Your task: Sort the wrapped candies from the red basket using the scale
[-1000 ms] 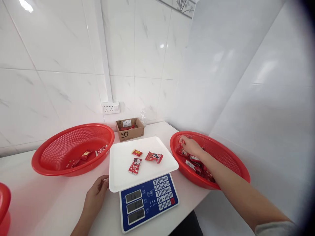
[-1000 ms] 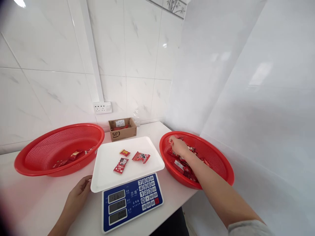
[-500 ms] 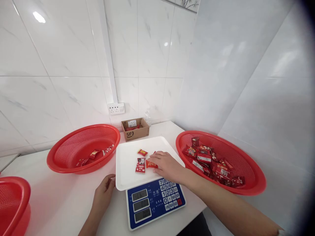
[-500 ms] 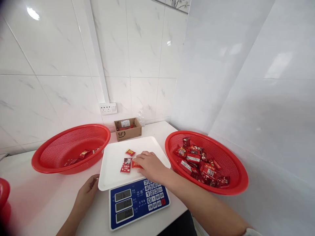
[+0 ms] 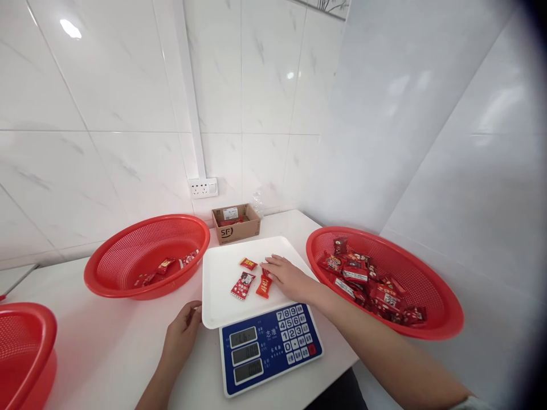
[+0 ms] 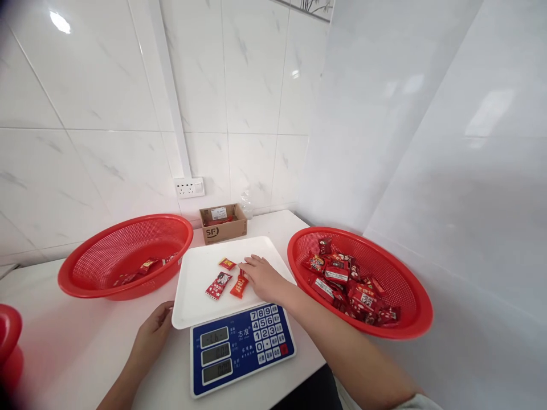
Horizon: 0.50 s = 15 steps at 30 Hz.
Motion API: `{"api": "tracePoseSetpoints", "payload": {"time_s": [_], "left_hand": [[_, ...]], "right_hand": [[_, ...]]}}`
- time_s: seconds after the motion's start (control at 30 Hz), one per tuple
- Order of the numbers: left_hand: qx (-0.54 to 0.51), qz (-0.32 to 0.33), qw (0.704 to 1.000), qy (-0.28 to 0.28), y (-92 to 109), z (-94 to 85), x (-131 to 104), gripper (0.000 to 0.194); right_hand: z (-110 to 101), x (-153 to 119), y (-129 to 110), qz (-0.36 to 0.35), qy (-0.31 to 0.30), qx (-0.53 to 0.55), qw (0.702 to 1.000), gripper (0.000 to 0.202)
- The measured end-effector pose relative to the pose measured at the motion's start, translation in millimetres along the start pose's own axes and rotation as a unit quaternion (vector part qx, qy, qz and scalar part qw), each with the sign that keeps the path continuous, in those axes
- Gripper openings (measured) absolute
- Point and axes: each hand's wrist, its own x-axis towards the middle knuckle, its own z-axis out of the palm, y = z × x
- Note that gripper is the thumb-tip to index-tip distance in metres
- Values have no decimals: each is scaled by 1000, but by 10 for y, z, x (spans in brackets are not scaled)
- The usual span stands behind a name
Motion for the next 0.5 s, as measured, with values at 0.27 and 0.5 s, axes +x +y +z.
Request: {"api": "tracePoseSetpoints", "payload": {"time_s": [0.27, 0.5], "left_hand": [[13, 8, 1000, -6, 42, -7, -15, 31], [11, 10, 1000, -7, 32, -12, -9, 34]], "right_hand": [[-219, -171, 85, 42, 45, 25, 998, 43], [-515, -406, 1070, 238, 97, 21, 966, 22]]}}
